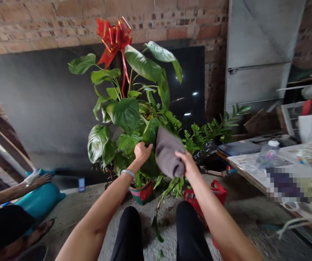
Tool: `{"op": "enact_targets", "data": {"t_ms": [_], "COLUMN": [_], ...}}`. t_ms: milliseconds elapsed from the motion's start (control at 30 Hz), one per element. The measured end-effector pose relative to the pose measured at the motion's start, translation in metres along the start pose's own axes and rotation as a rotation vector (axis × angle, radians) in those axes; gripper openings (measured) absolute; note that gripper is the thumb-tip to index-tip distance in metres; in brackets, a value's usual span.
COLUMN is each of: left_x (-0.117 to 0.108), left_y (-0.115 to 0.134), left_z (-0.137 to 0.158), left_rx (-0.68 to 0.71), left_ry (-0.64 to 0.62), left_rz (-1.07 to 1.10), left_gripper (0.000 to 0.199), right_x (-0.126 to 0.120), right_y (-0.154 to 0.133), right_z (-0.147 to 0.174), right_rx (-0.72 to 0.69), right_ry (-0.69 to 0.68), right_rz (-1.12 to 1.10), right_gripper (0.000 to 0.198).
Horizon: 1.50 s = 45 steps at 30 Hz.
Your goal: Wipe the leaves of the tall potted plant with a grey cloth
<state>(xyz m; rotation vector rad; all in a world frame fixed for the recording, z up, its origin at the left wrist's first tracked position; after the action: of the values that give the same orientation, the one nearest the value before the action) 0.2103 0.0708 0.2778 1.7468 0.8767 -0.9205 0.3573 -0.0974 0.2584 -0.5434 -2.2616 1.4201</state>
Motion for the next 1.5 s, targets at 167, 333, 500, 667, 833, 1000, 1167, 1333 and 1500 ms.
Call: {"op": "enact_targets", "data": {"t_ms": [167, 333, 500, 667, 833, 1000, 1167, 1333, 1500], "left_x": [0.007, 0.006, 0.002, 0.005, 0.016, 0.022, 0.018, 0.012, 0.0], "left_y": [0.007, -0.004, -0.019, -0.03, -0.012, 0.031, 0.027, 0.005, 0.011], "left_z": [0.001, 0.001, 0.001, -0.004, -0.002, 0.009, 0.006, 0.01, 0.016], "left_rx": [-0.012, -0.025, 0.008, 0.042, 0.038, 0.126, 0.056, 0.048, 0.107], "left_ry": [-0.016, 0.017, 0.055, 0.016, -0.04, -0.068, -0.042, -0.086, -0.126], "left_rz": [-0.007, -0.114, -0.227, -0.268, -0.185, 0.002, 0.018, 0.109, 0.142], "left_gripper": [0.04, 0.038, 0.037, 0.034, 0.029, 0.028, 0.035, 0.032, 0.021], "right_x": [-0.03, -0.034, 0.004, -0.001, -0.045, -0.037, -0.021, -0.017, 0.01], "right_y": [0.002, -0.062, -0.014, 0.029, -0.03, -0.044, 0.024, -0.002, -0.063], "right_z": [0.049, 0.005, -0.023, 0.049, 0.065, 0.001, 0.007, 0.042, -0.014], "right_rx": [0.184, -0.099, 0.149, 0.341, 0.316, 0.193, 0.374, 0.299, 0.01], "right_ry": [-0.051, 0.151, 0.044, -0.155, -0.246, -0.042, 0.033, -0.097, -0.115], "right_rz": [-0.003, -0.071, -0.128, -0.101, -0.061, -0.196, -0.275, -0.17, -0.258], "right_gripper": [0.028, 0.054, 0.04, 0.026, 0.054, 0.053, 0.038, 0.043, 0.045]}}
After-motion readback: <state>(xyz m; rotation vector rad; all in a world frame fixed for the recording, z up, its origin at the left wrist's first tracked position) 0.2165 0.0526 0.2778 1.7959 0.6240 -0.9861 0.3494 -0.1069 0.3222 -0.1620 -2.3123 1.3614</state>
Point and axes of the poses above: each hand's wrist, its own z-axis away from the middle knuckle, its own x-axis out of the palm, y = z × x, the point moved 1 cm from there along -z, towards the middle knuckle, and after that the axes turned 8 degrees about -y, right-handed, at the moved point
